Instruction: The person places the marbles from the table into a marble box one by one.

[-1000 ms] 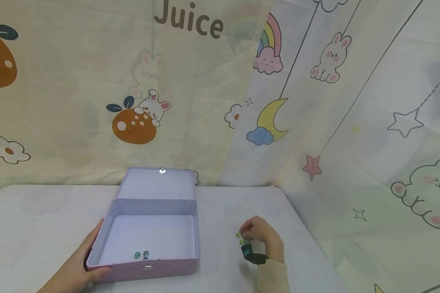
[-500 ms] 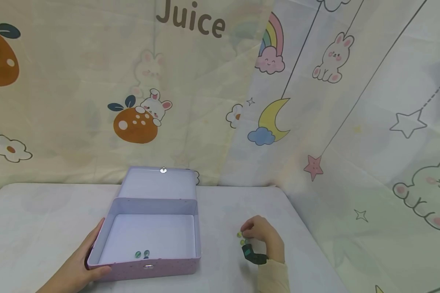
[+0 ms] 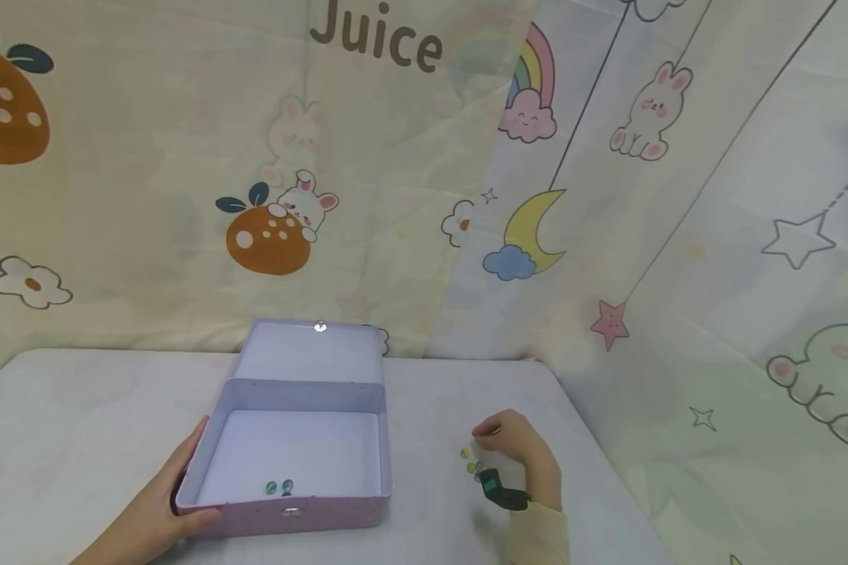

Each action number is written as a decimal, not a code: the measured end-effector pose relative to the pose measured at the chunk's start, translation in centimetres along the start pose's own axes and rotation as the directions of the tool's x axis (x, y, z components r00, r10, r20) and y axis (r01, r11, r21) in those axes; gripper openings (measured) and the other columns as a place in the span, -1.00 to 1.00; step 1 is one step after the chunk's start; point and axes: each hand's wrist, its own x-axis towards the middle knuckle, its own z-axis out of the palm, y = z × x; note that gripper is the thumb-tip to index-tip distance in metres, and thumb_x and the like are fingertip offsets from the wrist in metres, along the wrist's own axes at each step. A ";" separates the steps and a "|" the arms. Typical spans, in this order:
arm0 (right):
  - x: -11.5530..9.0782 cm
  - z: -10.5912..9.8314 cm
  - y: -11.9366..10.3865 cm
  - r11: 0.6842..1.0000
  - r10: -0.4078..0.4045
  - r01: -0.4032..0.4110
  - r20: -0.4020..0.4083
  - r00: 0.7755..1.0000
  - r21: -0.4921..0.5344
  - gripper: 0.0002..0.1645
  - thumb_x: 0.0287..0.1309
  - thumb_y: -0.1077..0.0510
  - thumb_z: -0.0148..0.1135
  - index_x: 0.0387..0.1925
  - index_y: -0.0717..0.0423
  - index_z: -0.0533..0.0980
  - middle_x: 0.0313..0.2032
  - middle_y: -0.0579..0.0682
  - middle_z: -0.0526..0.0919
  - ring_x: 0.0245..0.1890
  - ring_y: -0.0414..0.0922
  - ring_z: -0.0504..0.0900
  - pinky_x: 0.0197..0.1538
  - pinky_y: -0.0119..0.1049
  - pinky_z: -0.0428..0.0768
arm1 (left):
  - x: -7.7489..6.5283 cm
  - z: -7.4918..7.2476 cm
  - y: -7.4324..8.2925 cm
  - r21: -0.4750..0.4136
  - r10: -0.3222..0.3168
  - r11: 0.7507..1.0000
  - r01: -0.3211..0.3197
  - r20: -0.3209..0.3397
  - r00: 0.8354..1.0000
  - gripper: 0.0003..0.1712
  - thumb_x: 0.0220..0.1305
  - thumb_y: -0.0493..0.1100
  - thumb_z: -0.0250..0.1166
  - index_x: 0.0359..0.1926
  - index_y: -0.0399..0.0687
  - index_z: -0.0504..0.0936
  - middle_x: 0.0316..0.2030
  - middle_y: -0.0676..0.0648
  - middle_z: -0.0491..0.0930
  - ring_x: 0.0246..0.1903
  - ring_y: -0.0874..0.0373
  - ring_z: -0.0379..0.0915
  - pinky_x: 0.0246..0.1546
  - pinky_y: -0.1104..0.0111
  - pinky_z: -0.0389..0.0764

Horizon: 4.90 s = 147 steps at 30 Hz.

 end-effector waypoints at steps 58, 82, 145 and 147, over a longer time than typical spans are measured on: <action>-0.4 3.9 -13.3 0.841 -0.496 0.464 0.054 0.866 0.279 -0.90 0.08 0.23 0.33 -0.31 0.07 0.67 -0.29 -0.10 0.70 -0.28 -0.29 0.63 -0.22 -0.47 0.58 | 0.3 0.2 0.0 0.082 0.045 0.996 -0.043 -0.022 0.999 0.29 -0.06 -0.14 0.44 0.51 0.15 -0.26 0.44 0.41 -0.30 0.22 0.79 -0.36 0.02 0.85 -0.30; -1.8 9.3 -18.4 0.743 -0.599 0.637 0.221 0.770 -0.204 -0.91 0.08 0.20 0.34 -0.36 -0.01 0.72 -0.37 -0.22 0.67 -0.43 -0.46 0.46 -0.35 -0.68 0.40 | 0.2 -0.2 0.4 0.063 0.063 0.996 -0.062 -0.021 0.998 0.29 -0.07 -0.16 0.45 0.51 0.13 -0.26 0.42 0.43 -0.28 0.23 0.79 -0.35 0.03 0.86 -0.26; -1.4 0.9 -11.1 0.904 -0.424 0.413 -0.109 0.899 -0.107 -0.79 0.10 0.25 0.30 -0.18 0.11 0.67 -0.26 -0.01 0.66 -0.22 -0.13 0.64 -0.13 -0.29 0.63 | 0.3 -0.5 0.2 0.026 0.063 0.998 -0.063 -0.004 0.998 0.28 -0.03 -0.15 0.43 0.51 0.16 -0.28 0.46 0.29 -0.24 0.24 0.75 -0.28 0.02 0.88 -0.17; -1.2 0.3 -9.4 0.925 -0.372 0.360 -0.105 0.922 -0.118 -0.80 0.09 0.26 0.30 -0.20 0.12 0.67 -0.28 -0.03 0.67 -0.24 -0.14 0.63 -0.13 -0.27 0.62 | 0.3 -0.5 0.2 0.026 0.068 0.997 -0.068 -0.006 0.998 0.28 -0.04 -0.15 0.43 0.51 0.15 -0.27 0.46 0.32 -0.24 0.24 0.75 -0.28 0.00 0.89 -0.14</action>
